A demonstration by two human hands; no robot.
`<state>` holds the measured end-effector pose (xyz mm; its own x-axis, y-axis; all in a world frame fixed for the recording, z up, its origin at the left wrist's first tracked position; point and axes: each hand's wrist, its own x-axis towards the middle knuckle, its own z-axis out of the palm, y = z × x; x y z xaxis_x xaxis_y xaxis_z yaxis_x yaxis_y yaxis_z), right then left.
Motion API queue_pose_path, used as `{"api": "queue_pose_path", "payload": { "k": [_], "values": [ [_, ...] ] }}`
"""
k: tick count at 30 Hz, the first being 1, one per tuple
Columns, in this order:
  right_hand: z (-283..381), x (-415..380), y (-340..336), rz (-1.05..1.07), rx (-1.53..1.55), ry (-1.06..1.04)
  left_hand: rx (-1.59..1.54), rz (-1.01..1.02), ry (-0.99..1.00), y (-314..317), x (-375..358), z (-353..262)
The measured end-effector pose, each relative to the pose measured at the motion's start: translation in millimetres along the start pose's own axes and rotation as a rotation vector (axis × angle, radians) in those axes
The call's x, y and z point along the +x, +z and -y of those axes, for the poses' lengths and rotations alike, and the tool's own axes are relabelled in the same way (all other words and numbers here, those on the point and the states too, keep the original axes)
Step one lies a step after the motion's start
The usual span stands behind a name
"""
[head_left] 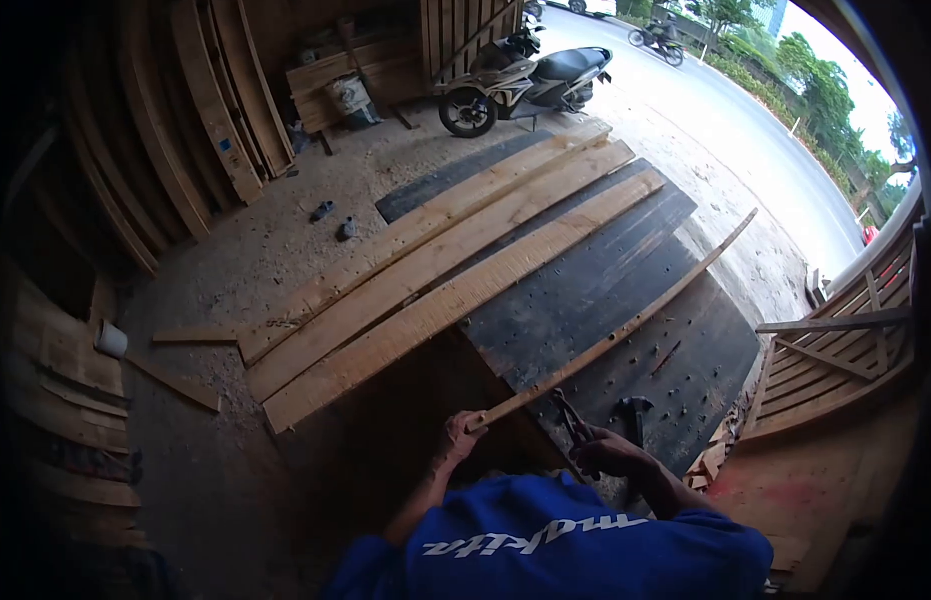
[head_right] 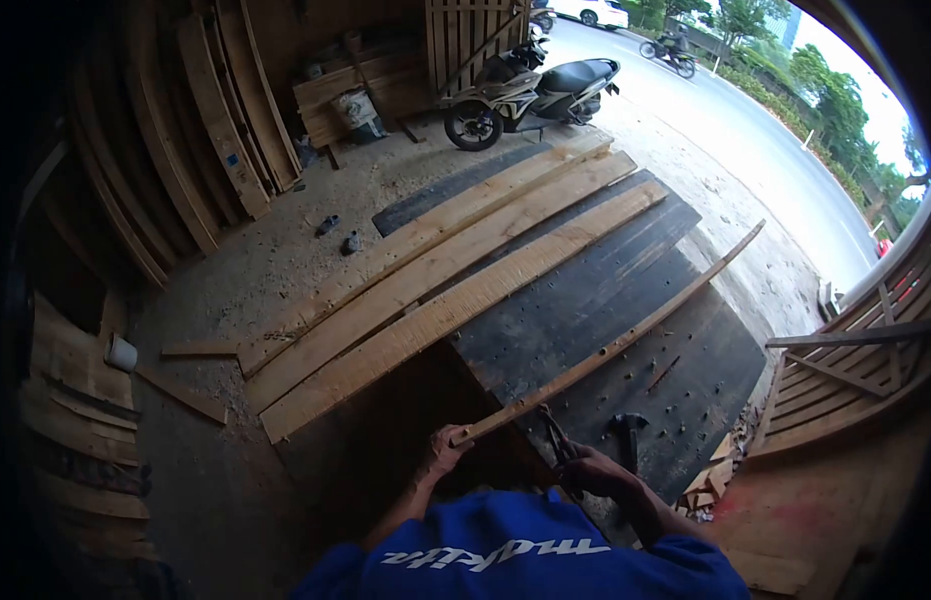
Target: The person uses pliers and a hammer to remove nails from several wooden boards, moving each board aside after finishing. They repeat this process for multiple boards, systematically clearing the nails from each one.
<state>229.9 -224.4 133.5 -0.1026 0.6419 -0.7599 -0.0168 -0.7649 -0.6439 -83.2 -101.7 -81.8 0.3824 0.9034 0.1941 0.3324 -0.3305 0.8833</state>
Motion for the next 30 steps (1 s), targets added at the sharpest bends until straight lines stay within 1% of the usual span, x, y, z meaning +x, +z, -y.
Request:
{"api": "queue_pose_path", "payload": {
  "k": [1, 2, 3, 4, 5, 6, 7, 8, 9, 10, 12, 13, 14, 15, 16, 18, 19, 21, 24, 26, 28, 29, 30],
  "values": [
    [2, 12, -10, 0.104, -0.232, -0.083, -0.004, -0.029, 0.05, 4, 0, 7],
    [48, -6, 7, 0.096, -0.497, -0.017, -0.011, -0.062, 0.089, 9, -3, 14],
    [49, 8, 0, 0.132, -0.609, -0.124, -0.029, -0.042, 0.042, 9, -2, 12],
    [51, 22, -9, 0.139, -0.999, -0.354, -0.049, -0.084, 0.079, 14, -2, 16],
    [49, 38, -18, 0.121, -1.55, -0.625, -0.071, -0.119, 0.067, 17, -3, 15],
    [124, -9, 47, 0.06, -1.584, -0.213, -0.078, -0.103, 0.087, 13, 1, 10],
    [120, 0, 48, 0.004, -1.761, -0.36, -0.063, -0.09, 0.015, 8, 1, 1],
    [109, 13, 42, -0.078, -1.859, -0.574, -0.059, -0.051, -0.07, 7, 0, 0],
    [128, 8, 66, -0.137, -2.135, -0.571, 0.028, -0.074, -0.083, 3, 0, -7],
    [141, 14, 81, -0.104, -2.143, -0.564, 0.026, -0.094, -0.078, 7, 1, 4],
    [150, 20, 101, -0.059, -2.475, -0.516, -0.002, -0.112, -0.096, 21, -7, 6],
    [150, 26, 110, -0.038, -2.489, -0.514, -0.033, -0.081, -0.165, 22, -5, 7],
    [152, 33, 121, -0.023, -2.605, -0.481, -0.059, -0.054, -0.228, 19, -2, 5],
    [153, 39, 132, -0.01, -2.718, -0.449, -0.012, -0.066, -0.242, 15, -2, -4],
    [154, 43, 144, 0.003, -2.729, -0.458, -0.016, -0.079, -0.251, 10, -2, -11],
    [157, 48, 166, 0.054, -2.871, -0.377, -0.014, -0.062, -0.273, 7, -1, -19],
    [156, 62, 176, 0.144, -2.891, -0.356, -0.021, -0.084, -0.281, 7, -1, -18],
    [150, 72, 182, 0.164, -2.92, -0.363, -0.011, -0.058, -0.254, 7, 0, -18],
    [150, 73, 194, 0.181, -2.931, -0.364, -0.033, -0.044, -0.299, 6, -1, -19],
    [152, 73, 204, 0.186, -2.921, -0.358, -0.013, -0.055, -0.276, 5, 0, -21],
    [154, 68, 217, 0.194, -2.935, -0.283, 0.005, -0.058, -0.255, 8, -1, -20],
    [153, 62, 219, 0.2, -2.933, -0.278, 0.011, -0.073, -0.252, 7, -2, -21],
    [152, 55, 221, 0.151, -2.998, -0.415, 0.018, -0.091, -0.247, 6, -1, -21]
  ]
}}
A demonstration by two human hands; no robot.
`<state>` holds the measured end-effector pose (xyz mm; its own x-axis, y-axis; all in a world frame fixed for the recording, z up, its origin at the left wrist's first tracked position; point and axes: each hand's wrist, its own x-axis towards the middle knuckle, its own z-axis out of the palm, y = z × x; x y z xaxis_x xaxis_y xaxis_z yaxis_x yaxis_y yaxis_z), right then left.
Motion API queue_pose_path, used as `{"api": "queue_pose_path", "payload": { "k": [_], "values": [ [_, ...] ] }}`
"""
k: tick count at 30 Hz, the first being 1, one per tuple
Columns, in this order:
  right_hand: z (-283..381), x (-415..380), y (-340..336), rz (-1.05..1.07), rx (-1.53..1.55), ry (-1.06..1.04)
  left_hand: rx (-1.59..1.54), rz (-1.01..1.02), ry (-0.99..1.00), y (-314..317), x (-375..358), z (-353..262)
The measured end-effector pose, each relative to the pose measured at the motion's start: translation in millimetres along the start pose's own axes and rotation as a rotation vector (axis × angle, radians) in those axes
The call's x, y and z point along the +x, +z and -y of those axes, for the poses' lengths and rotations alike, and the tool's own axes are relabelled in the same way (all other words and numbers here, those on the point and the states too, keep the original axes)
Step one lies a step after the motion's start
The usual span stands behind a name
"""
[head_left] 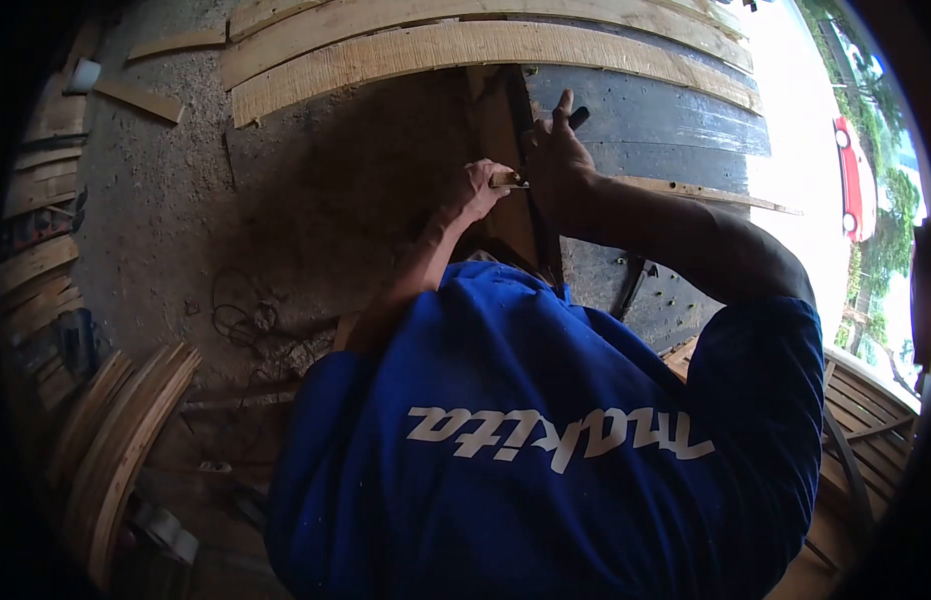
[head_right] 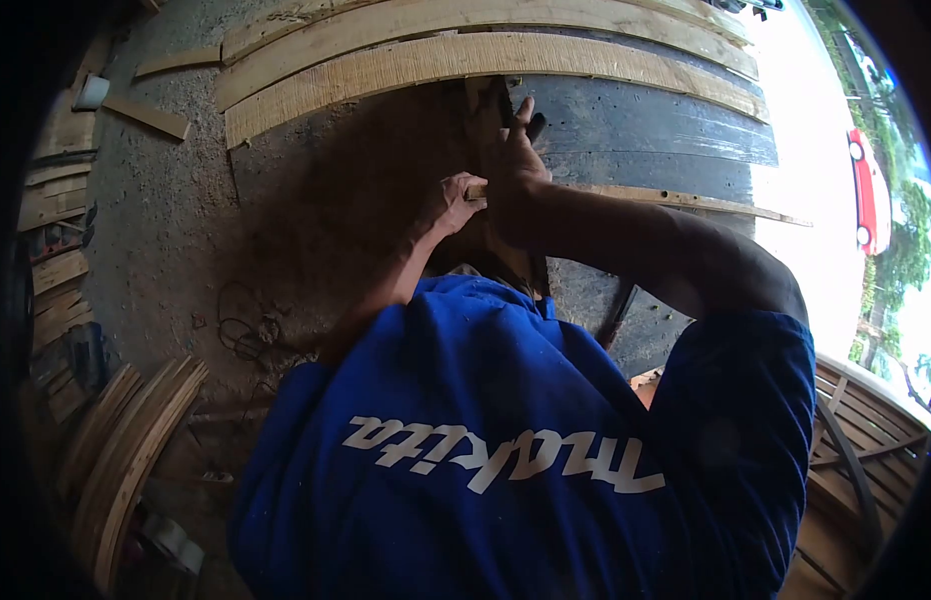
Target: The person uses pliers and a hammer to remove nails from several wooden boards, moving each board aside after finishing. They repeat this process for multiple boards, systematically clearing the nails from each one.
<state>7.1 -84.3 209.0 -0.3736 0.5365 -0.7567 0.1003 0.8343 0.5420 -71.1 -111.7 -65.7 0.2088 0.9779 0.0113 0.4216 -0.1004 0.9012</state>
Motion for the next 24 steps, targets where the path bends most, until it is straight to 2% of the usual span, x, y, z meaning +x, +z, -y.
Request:
{"api": "queue_pose_path", "payload": {
  "k": [1, 2, 4, 5, 10, 14, 16, 17, 19, 20, 22, 24],
  "values": [
    [2, -2, -2, -0.083, -0.085, 0.018, -0.002, 0.002, -0.002, -1, 2, 0],
    [0, 5, -5, -0.08, -0.082, 0.014, 0.036, 0.049, -0.035, -4, 3, -3],
    [-9, 28, -9, 0.294, 0.156, -0.096, 0.071, 0.099, -0.069, -3, 3, -3],
    [-11, 29, -3, 0.296, 0.156, -0.099, 0.051, 0.065, -0.073, -1, 1, -1],
    [-14, 13, 33, -0.031, 0.099, -0.109, -0.012, -0.031, -0.019, 6, -3, 6],
    [-14, -2, 57, -0.099, 0.167, -0.047, 0.077, 0.012, -0.006, 4, 0, 8],
    [-15, -8, 82, -0.304, 0.328, 0.02, 0.086, 0.006, -0.008, 2, 1, 7],
    [-12, -11, 100, -0.305, 0.326, 0.021, 0.077, 0.01, -0.011, 2, 1, 7],
    [-8, -19, 140, -0.463, 0.37, 0.088, 0.068, 0.014, -0.009, 1, 3, 7],
    [-11, -26, 158, -0.459, 0.37, 0.09, 0.076, 0.036, -0.021, 0, 3, 6],
    [-15, -36, 190, -0.344, 0.884, 0.065, 0.086, 0.063, -0.026, -2, 4, 7],
    [18, -46, 223, -0.586, 1.491, 0.332, 0.051, 0.028, 0.041, -3, 4, 7]
  ]
}}
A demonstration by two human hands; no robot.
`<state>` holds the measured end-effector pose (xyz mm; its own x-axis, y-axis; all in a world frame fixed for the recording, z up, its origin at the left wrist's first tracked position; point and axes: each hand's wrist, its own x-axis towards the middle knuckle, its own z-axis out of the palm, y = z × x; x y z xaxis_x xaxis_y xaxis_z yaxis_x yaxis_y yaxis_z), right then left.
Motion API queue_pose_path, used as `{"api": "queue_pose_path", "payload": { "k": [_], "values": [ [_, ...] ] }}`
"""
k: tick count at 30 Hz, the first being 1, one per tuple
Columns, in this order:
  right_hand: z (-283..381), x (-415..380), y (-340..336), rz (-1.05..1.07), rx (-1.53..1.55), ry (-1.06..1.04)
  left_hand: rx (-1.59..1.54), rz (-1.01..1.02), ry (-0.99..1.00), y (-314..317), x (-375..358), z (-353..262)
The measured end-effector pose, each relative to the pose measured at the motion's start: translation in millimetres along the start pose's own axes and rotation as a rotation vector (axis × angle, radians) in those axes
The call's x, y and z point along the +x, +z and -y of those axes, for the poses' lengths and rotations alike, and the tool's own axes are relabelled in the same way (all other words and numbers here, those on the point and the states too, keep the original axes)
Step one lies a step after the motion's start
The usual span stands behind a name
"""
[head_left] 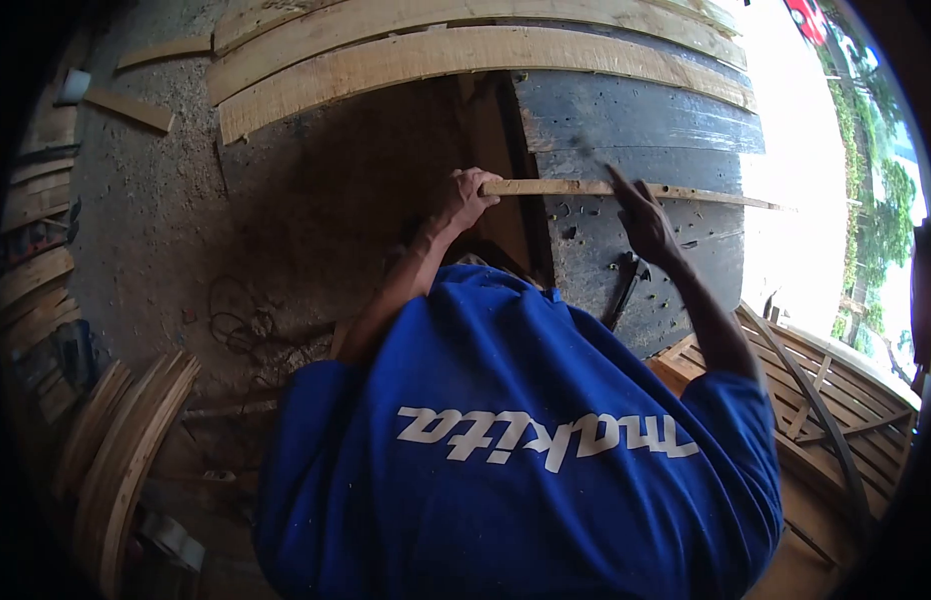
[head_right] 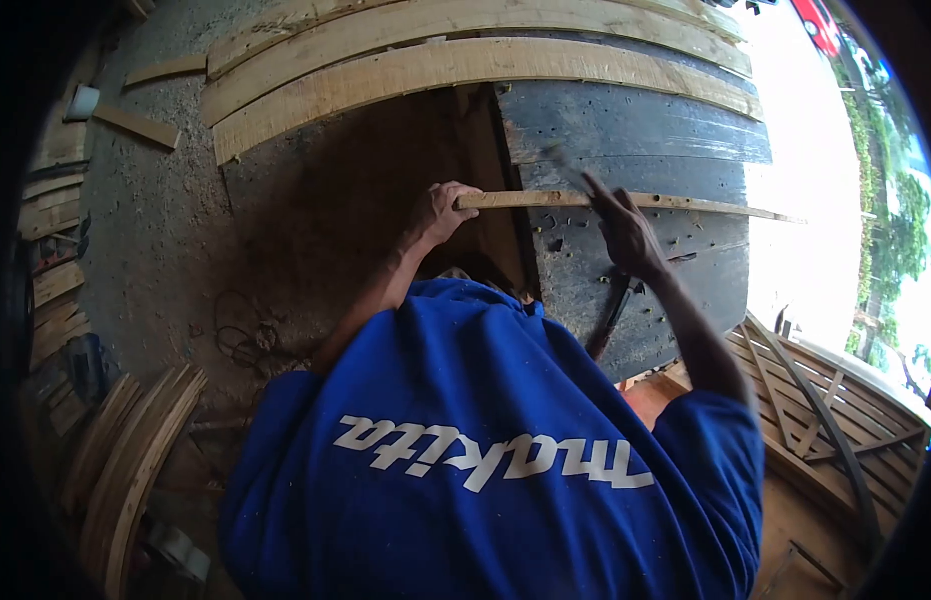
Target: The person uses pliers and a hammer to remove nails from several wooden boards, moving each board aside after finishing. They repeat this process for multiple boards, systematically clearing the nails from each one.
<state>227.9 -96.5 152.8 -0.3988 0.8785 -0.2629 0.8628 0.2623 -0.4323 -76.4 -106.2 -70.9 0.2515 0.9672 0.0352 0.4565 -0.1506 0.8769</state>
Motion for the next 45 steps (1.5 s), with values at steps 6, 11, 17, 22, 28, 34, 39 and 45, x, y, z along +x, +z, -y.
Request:
{"api": "queue_pose_path", "payload": {
  "k": [6, 11, 17, 22, 28, 34, 39, 45],
  "values": [
    [-19, -94, 49, -0.223, 1.736, 0.501, 0.303, 0.162, 0.02, -34, 18, -32],
    [-3, -155, 107, -0.162, 1.605, 0.682, 0.382, 0.292, 0.226, -14, 67, -96],
    [15, -175, 148, -0.339, 1.767, 0.812, 0.466, 0.38, 0.258, 47, 90, -86],
    [4, -189, 131, -0.236, 1.518, 0.792, 0.43, 0.399, 0.168, -2, 59, -85],
    [-26, -166, 82, 0.081, 0.31, 0.532, 0.506, 0.392, 0.043, -111, 4, -18],
    [-4, -75, -18, 0.027, -0.785, 0.049, 0.466, 0.351, 0.032, -142, -10, 5],
    [33, 7, -56, 0.303, -1.28, -0.094, 0.446, 0.33, 0.022, -142, -11, 5],
    [34, 43, -48, 0.411, -1.481, -0.254, 0.473, 0.304, 0.034, -141, -14, 6]
  ]
}}
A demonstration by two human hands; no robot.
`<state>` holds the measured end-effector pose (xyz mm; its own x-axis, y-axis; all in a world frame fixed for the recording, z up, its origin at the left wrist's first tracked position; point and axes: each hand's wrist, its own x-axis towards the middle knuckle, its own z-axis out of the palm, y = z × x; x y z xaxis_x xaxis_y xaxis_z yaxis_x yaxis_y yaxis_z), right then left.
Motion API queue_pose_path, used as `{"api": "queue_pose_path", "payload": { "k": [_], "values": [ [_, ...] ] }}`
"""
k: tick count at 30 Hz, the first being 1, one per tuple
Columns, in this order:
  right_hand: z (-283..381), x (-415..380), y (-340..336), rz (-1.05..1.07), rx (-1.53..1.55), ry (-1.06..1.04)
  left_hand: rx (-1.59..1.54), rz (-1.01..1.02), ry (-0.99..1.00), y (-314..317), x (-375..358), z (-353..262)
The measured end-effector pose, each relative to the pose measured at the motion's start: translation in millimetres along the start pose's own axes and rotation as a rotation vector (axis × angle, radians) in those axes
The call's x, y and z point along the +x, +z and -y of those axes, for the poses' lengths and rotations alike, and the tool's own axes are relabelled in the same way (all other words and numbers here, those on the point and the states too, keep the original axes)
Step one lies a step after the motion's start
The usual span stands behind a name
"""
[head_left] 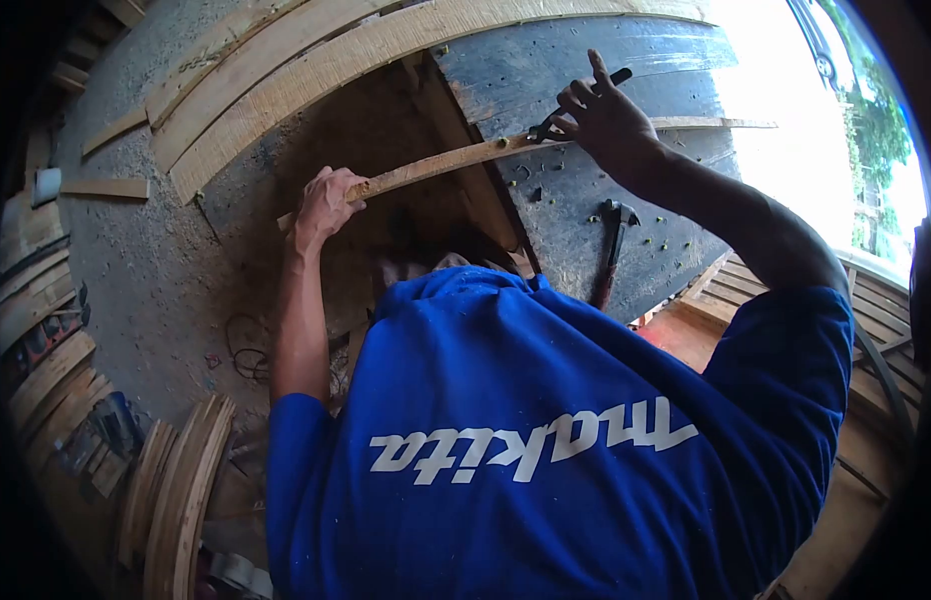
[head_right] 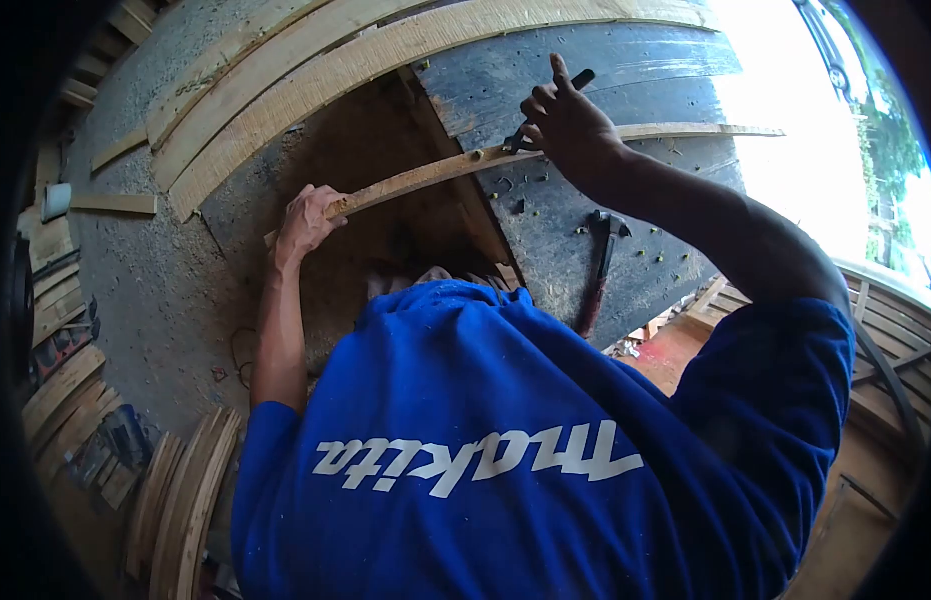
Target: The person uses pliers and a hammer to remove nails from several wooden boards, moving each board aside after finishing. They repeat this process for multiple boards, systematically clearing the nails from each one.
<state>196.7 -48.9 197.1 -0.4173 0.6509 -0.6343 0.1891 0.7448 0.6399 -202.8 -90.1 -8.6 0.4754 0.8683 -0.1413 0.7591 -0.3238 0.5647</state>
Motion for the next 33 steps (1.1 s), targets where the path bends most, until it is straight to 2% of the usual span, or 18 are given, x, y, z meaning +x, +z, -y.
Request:
{"api": "queue_pose_path", "payload": {
  "k": [7, 13, 16, 19, 21, 25, 27, 31, 33],
  "values": [
    [0, 11, -23, -0.049, -0.228, -0.125, 0.0, -0.005, -0.033, 5, 1, 5],
    [-2, 10, -61, 0.032, -0.336, -0.234, 0.013, 0.005, -0.047, 9, 0, 6],
    [-1, 9, -60, -0.072, -0.422, -0.261, 0.009, -0.009, -0.034, 11, 1, 10],
    [3, 19, -42, 0.033, -0.294, -0.214, -0.014, -0.026, -0.023, 10, 1, 8],
    [-6, 25, -21, -0.067, -0.103, -0.206, -0.028, -0.024, -0.032, 10, 0, 9],
    [-23, 13, 4, -0.124, 0.046, -0.217, -0.041, -0.062, -0.011, 10, 0, 10],
    [-30, 2, 30, -0.262, 0.2, -0.135, -0.049, -0.058, -0.017, 9, -1, 9],
    [-37, -24, 84, -0.265, 0.195, -0.004, -0.031, -0.067, -0.026, 9, 1, 8],
    [-36, -24, 72, -0.235, 0.176, 0.026, -0.012, -0.055, -0.023, 6, 4, 8]
  ]
}}
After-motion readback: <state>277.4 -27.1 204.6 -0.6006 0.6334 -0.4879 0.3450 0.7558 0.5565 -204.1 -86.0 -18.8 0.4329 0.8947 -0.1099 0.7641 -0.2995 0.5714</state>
